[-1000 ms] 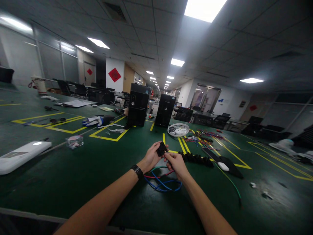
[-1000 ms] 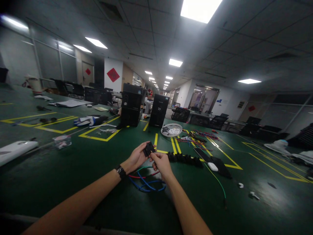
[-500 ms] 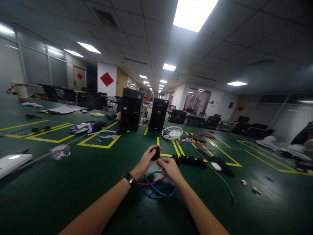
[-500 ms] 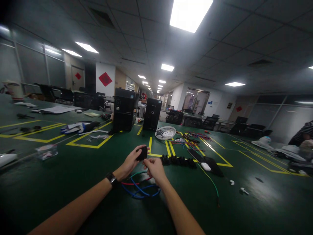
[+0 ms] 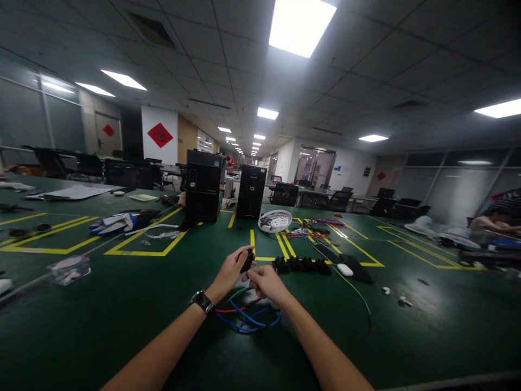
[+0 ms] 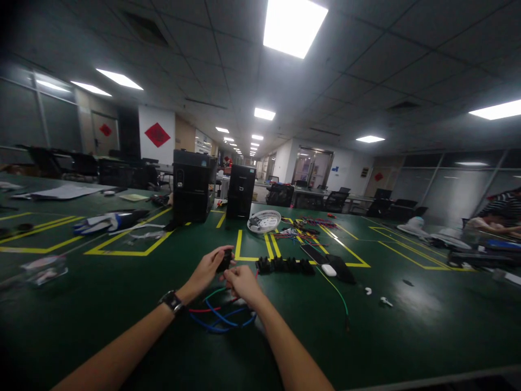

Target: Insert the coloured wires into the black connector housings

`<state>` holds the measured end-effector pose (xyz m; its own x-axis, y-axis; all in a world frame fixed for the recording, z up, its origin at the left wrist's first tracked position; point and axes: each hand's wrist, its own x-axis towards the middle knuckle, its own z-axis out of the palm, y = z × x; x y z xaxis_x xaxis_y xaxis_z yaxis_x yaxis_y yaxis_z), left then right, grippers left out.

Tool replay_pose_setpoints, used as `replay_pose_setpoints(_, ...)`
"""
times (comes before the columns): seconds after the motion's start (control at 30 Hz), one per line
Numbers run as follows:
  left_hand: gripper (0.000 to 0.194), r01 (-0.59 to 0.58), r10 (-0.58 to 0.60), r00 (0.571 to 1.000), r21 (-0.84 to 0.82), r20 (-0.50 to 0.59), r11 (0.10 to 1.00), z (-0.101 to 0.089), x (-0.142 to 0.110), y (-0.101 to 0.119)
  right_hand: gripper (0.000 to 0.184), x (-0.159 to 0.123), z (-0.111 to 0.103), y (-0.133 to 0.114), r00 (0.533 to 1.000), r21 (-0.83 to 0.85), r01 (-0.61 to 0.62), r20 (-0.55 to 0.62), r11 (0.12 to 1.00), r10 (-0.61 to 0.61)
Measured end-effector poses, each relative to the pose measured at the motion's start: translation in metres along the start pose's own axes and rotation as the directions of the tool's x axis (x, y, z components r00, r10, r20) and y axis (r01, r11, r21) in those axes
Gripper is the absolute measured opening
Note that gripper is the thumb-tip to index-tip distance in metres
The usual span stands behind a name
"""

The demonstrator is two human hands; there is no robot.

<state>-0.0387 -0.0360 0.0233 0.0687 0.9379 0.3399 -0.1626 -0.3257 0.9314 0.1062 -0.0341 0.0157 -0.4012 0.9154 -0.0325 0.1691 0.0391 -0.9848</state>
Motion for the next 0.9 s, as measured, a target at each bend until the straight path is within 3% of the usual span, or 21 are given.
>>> replay_pose_setpoints(0.07, 0.056, -0.081, 0.088, 0.995, 0.127, -0.055, 0.989, -0.008, 0.001, 0.001, 0.038, -0.002, 0.001, 0.0, 0.998, -0.054, 0.029, 0.06, 0.998, -0.025)
replay_pose_setpoints(0.17, 0.054, -0.153, 0.181, 0.965, 0.155, -0.189, 0.976, -0.011, -0.002, 0.002, 0.04, -0.005, 0.004, -0.003, 0.992, -0.129, 0.098, 0.087, 0.987, -0.087)
replay_pose_setpoints(0.23, 0.053, -0.163, 0.196, 0.955, 0.156, -0.223, 0.974, -0.007, -0.004, 0.0, 0.039, -0.007, 0.003, -0.008, 0.991, -0.144, 0.116, 0.081, 0.983, -0.105)
replay_pose_setpoints(0.3, 0.055, -0.151, 0.173, 0.952, 0.101, -0.252, 0.983, 0.002, -0.003, -0.003, 0.039, -0.009, 0.0, -0.015, 0.988, -0.158, 0.146, 0.069, 0.977, -0.136)
replay_pose_setpoints(0.4, 0.06, -0.132, 0.085, 0.943, -0.126, -0.32, 0.983, 0.01, 0.006, -0.008, 0.04, -0.014, -0.008, -0.026, 0.973, -0.194, 0.232, 0.037, 0.953, -0.229)
replay_pose_setpoints(0.47, 0.059, -0.12, 0.006, 0.899, -0.232, -0.438, 0.965, 0.001, 0.014, -0.011, 0.042, -0.017, -0.013, -0.029, 0.958, -0.21, 0.285, 0.026, 0.935, -0.286)
replay_pose_setpoints(0.57, 0.05, -0.007, -0.116, 0.712, -0.173, -0.692, 0.985, -0.038, 0.024, -0.014, 0.043, -0.021, -0.015, -0.025, 0.932, -0.325, 0.351, 0.035, 0.878, -0.36)
replay_pose_setpoints(0.63, 0.041, 0.08, -0.111, 0.696, -0.077, -0.709, 0.994, -0.065, 0.025, -0.018, 0.043, -0.022, -0.012, -0.019, 0.921, -0.503, 0.37, 0.087, 0.781, -0.38)
replay_pose_setpoints(0.67, 0.037, 0.103, -0.104, 0.697, -0.045, -0.709, 0.994, -0.075, 0.025, -0.021, 0.043, -0.022, -0.009, -0.015, 0.918, -0.601, 0.371, 0.123, 0.708, -0.377)
replay_pose_setpoints(0.77, 0.036, 0.2, -0.002, 0.81, 0.273, -0.586, 0.941, -0.079, 0.026, -0.032, 0.039, -0.021, -0.005, -0.007, 0.912, -0.823, 0.328, 0.148, 0.464, -0.382)
replay_pose_setpoints(0.83, 0.037, 0.233, 0.021, 0.881, 0.471, -0.474, 0.851, -0.071, 0.03, -0.041, 0.032, -0.018, -0.01, -0.003, 0.905, -0.907, 0.205, 0.032, 0.367, -0.425)
replay_pose_setpoints(0.9, 0.035, 0.251, 0.011, 0.9, 0.54, -0.435, 0.804, -0.063, 0.037, -0.048, 0.032, -0.014, -0.022, 0.001, 0.881, -0.943, 0.02, -0.14, 0.332, -0.451)
